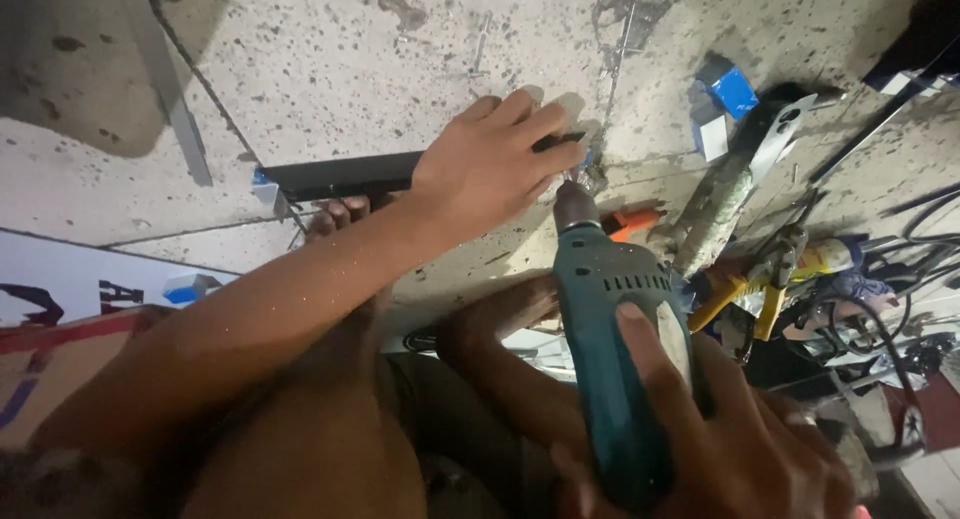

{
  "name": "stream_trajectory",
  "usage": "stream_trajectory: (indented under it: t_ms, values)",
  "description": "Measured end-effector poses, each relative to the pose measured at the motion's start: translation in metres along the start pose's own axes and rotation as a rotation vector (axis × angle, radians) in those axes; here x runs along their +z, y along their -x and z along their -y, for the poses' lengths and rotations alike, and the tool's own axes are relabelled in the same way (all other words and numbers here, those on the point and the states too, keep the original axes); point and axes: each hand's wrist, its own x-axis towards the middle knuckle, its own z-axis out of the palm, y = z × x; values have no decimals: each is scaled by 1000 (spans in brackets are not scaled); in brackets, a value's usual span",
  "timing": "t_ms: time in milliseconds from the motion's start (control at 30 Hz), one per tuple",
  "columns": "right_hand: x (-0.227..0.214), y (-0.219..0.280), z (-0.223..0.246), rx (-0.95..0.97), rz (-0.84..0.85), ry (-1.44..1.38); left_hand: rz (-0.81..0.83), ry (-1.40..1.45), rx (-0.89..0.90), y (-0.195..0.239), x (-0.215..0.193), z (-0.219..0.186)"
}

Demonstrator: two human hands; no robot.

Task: Drilling holes into metal profiles and joining them using a manual rivet gun.

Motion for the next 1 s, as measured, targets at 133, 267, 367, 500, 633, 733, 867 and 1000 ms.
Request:
stream_trajectory:
  t_ms: [133,267,367,500,633,733,867,1000]
  values:
    - [1,2,4,-15,-55,52,16,19,2,1,2,0]
    - [3,2,3,-21,-74,65,-17,-9,8,1,3,-1]
    - [10,-1,-11,-39,23,109,-22,-14,8,4,10,0]
    - [8,-1,-5,-4,-30,16,-103,-42,29,0,4,0]
    - [6,-3,-8,28,56,46,-76,-40,18,0,6,0]
    - [3,-3,-7,7,-10,-9,-79,-36,22,1,6,-1]
    - [-1,-5,-3,-14,-99,-58,-102,-38,19,0,5,-1]
    - [6,-2,-6,35,2,42,-139,-13,25,0,8,-1]
